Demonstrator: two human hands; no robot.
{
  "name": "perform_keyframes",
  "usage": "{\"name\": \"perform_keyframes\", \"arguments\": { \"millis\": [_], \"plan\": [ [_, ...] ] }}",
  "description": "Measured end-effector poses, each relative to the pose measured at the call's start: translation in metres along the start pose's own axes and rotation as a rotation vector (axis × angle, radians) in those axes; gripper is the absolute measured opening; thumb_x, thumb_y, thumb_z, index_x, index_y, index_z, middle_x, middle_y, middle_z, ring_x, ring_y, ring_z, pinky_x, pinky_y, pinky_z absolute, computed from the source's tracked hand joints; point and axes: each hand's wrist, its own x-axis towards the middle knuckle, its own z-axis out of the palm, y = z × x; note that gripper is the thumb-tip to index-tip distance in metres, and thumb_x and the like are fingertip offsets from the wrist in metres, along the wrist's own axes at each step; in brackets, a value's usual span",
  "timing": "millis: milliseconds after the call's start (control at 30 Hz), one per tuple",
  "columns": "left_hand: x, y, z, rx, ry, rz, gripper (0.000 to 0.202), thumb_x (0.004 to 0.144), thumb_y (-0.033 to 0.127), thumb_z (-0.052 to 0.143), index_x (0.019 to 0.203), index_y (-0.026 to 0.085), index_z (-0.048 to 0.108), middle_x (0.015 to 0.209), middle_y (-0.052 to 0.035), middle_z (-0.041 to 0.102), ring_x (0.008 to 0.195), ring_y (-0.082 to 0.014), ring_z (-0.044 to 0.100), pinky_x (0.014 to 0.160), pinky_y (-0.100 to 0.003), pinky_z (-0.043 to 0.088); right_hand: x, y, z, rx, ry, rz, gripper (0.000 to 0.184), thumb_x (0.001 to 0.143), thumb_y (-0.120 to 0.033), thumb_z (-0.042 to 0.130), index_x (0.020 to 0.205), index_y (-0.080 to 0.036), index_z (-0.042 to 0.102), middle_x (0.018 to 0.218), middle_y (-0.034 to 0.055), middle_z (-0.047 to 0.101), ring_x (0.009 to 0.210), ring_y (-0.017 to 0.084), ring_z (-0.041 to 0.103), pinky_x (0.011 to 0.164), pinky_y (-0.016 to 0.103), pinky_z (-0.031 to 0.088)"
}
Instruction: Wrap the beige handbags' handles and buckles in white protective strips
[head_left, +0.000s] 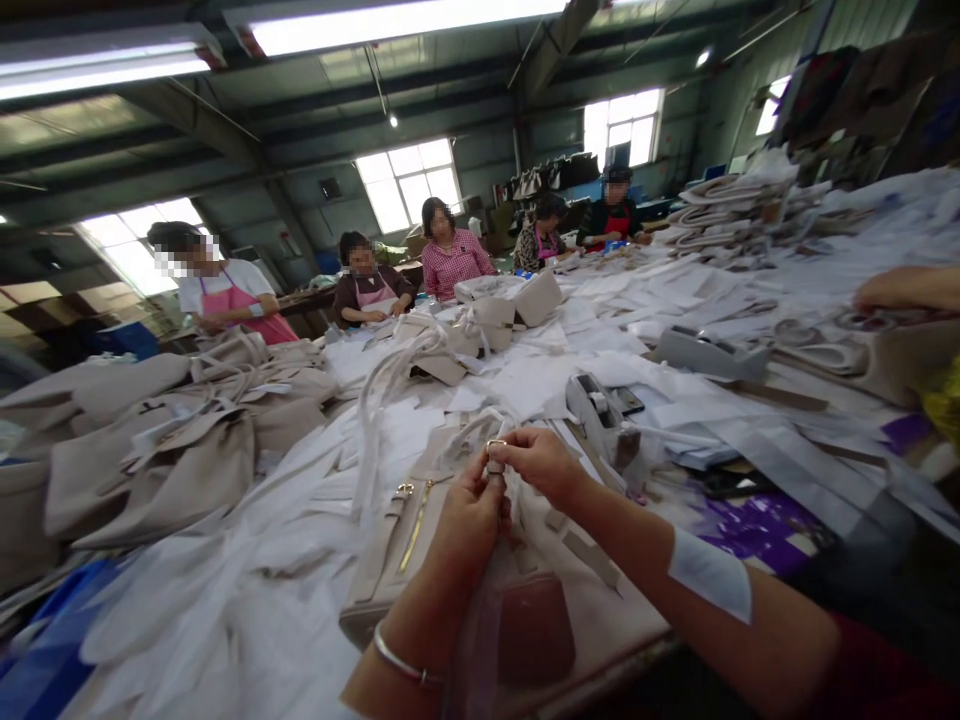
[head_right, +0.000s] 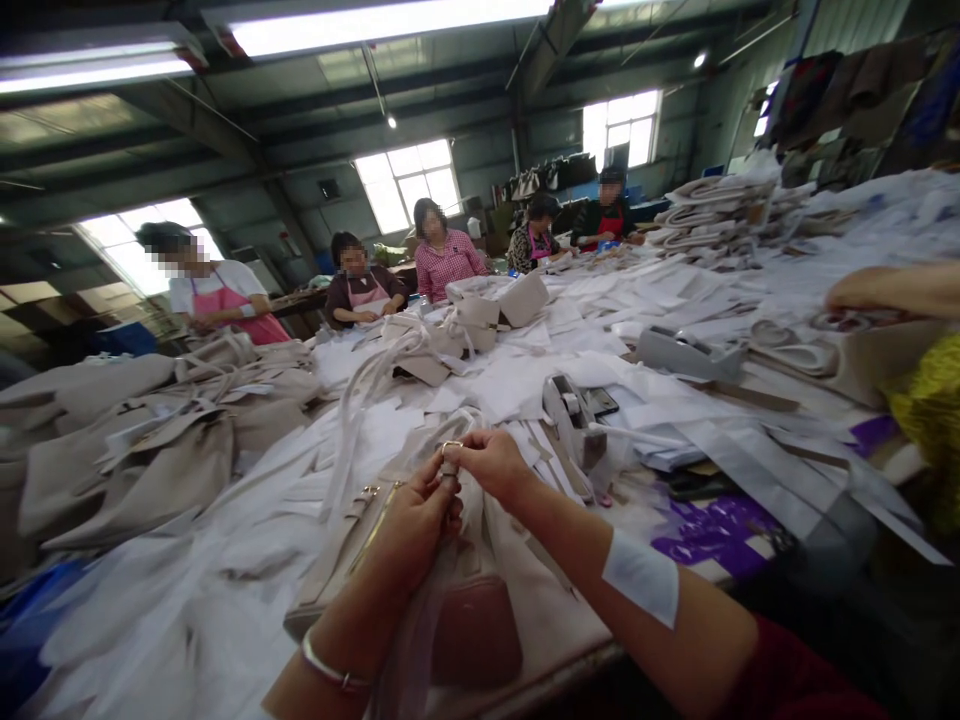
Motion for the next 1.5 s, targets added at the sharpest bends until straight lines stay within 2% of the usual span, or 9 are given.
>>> {"name": "perform_keyframes", "arguments": {
  "millis": [133,233,333,467,633,767,967,1267,1500],
  "plan": [
    [0.002,0.001,0.001,-0.068,-0.007,-0.041,0.046,0.081,0.055,0.068,0.105,0.015,0.066,0.079,-0.0001,0.06,0.048,-0.0052,0.049,0.042,-0.019,0.041,0.004,0.001,-0.002,0.009,-0.054,0.019,0.028,0.07,-0.042,0.072,0.068,-0.014,0.066,0.052,-0.0034,0.055,0.043,0.007,0.04,0.043,0.022,0.032],
    [0.005,0.0,0.001,-0.11,0.003,-0.073,0.045,0.078,0.057,0.07,0.085,0.012,0.065,0.072,0.0007,0.058,0.042,-0.0028,0.041,0.037,-0.017,0.034,0.013,0.0,-0.016,-0.405,-0.112,-0.029,0.036,0.086,-0.046,0.054,0.084,-0.014,0.069,0.063,0.0011,0.065,0.046,0.009,0.048,0.043,0.023,0.037],
    [0.007,-0.001,0.001,-0.167,0.036,-0.111,0.044,0.074,0.053,0.076,0.087,0.013,0.065,0.069,0.0021,0.058,0.042,-0.0024,0.04,0.038,-0.016,0.035,0.03,0.004,-0.045,-0.848,-0.021,-0.05,0.043,0.097,-0.04,0.037,0.101,-0.013,0.071,0.085,0.0078,0.073,0.067,0.016,0.064,0.059,0.026,0.048],
    [0.007,0.002,0.001,-0.258,0.051,-0.14,0.047,0.068,0.051,0.081,0.089,0.012,0.065,0.069,0.0022,0.059,0.045,-0.0032,0.043,0.04,-0.016,0.039,0.046,0.026,-0.074,-1.146,-0.001,0.052,0.022,0.085,-0.029,0.062,0.095,-0.013,0.073,0.104,0.0162,0.073,0.102,0.029,0.066,0.088,0.036,0.048],
    [0.005,0.003,0.0,-0.309,0.051,-0.137,0.052,0.066,0.048,0.083,0.1,0.013,0.063,0.069,0.0025,0.06,0.046,-0.0042,0.045,0.04,-0.016,0.04,0.052,0.059,-0.065,-1.405,-0.003,0.173,0.034,0.078,-0.02,0.074,0.109,-0.007,0.07,0.12,0.0256,0.065,0.115,0.037,0.061,0.093,0.044,0.048],
    [0.004,0.002,-0.002,-0.331,0.068,-0.117,0.05,0.068,0.041,0.081,0.106,0.014,0.06,0.07,0.0016,0.063,0.046,-0.0055,0.048,0.041,-0.018,0.042,0.067,0.067,-0.06,-1.494,0.047,0.193,0.036,0.09,-0.027,0.066,0.122,-0.011,0.062,0.131,0.0174,0.059,0.122,0.031,0.056,0.097,0.047,0.047],
    [0.003,0.001,-0.005,-0.321,0.08,-0.08,0.046,0.074,0.035,0.074,0.112,0.015,0.058,0.073,-0.0005,0.065,0.05,-0.0077,0.055,0.047,-0.02,0.048,0.084,0.059,-0.065,-1.49,0.053,0.225,0.023,0.093,-0.031,0.064,0.105,-0.012,0.066,0.107,0.0082,0.068,0.096,0.021,0.067,0.085,0.042,0.055],
    [-0.002,-0.001,-0.006,-0.288,0.028,0.08,0.054,0.078,0.056,0.071,0.113,0.015,0.064,0.078,-0.0032,0.069,0.056,-0.0114,0.062,0.054,-0.024,0.052,0.034,-0.01,-0.094,-1.22,0.309,-0.324,0.029,0.093,-0.026,0.044,0.089,-0.012,0.069,0.108,0.0184,0.066,0.112,0.029,0.057,0.096,0.039,0.044],
    [-0.008,0.009,-0.004,0.148,0.099,0.536,0.029,0.091,0.042,0.061,0.104,0.021,0.077,0.123,-0.0102,0.063,0.126,-0.0233,0.052,0.108,-0.034,0.039,-0.012,-0.013,-0.052,-0.473,0.051,-0.342,0.027,0.084,-0.029,0.054,0.107,-0.017,0.061,0.085,0.0023,0.07,0.071,0.017,0.064,0.062,0.028,0.052]
  ]
}}
